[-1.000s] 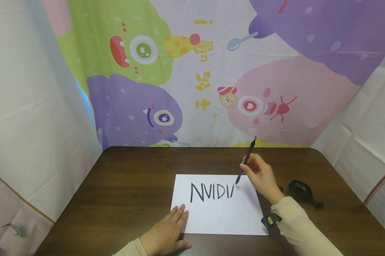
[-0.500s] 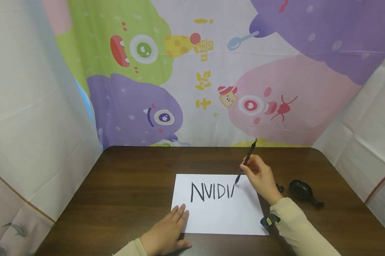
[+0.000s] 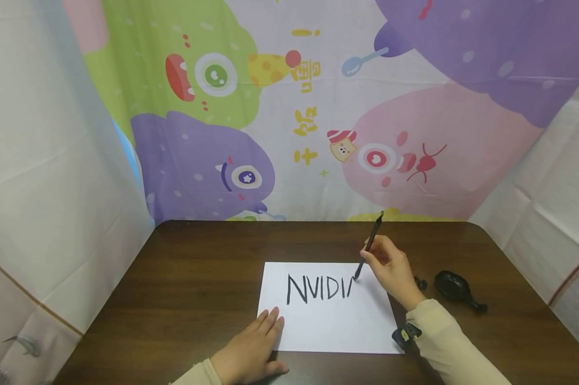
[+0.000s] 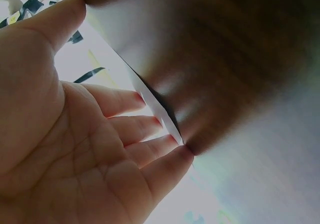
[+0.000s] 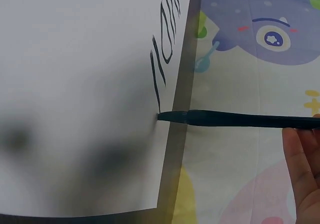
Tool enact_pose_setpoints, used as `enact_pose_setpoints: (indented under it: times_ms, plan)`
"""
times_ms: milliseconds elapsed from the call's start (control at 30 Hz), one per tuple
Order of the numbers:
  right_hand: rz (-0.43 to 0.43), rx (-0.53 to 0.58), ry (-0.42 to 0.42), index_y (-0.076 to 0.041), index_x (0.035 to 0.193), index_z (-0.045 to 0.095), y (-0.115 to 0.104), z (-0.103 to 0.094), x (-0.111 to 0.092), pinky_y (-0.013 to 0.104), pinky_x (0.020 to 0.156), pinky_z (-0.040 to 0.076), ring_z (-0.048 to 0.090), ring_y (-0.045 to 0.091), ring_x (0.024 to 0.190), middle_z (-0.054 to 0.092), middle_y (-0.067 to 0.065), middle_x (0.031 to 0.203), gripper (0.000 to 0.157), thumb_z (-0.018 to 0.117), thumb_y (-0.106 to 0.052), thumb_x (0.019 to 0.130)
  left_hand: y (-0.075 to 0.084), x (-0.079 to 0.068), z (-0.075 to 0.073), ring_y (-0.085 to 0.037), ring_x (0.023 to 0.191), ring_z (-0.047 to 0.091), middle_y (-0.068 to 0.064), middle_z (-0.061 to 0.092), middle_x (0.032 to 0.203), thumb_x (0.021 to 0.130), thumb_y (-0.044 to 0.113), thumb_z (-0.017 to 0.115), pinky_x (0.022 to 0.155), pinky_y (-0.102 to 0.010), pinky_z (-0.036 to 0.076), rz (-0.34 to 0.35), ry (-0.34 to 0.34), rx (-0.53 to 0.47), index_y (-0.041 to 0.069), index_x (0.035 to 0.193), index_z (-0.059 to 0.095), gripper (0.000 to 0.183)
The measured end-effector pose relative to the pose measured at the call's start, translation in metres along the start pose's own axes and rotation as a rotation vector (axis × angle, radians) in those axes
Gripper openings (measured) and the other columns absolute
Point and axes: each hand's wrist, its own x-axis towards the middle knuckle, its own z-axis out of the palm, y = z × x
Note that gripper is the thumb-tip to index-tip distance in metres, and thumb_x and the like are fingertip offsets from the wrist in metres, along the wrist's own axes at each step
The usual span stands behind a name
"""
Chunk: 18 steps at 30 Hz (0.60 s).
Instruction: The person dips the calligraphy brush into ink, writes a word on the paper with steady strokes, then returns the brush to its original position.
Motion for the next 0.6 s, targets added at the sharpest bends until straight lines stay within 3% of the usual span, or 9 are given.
enact_pose_setpoints:
  times_ms: [600]
  plan:
    - [-0.043,-0.027,-0.019,-0.007,0.103,0.061,0.0002,-0.0055,-0.0042,0.014,0.064,0.053,0.062,-0.003,0.075,0.067,0.001,0.081,0.026,0.073,0.004,0.082,0.0004,0.0008,-0.0021,-0.04,0.144,0.034,-0.02,0.032,0.158,0.085,0.059,0.064,0.115,-0.049,0.035,-0.01,-0.032,-0.014,0.001,0.148,0.04,0.089]
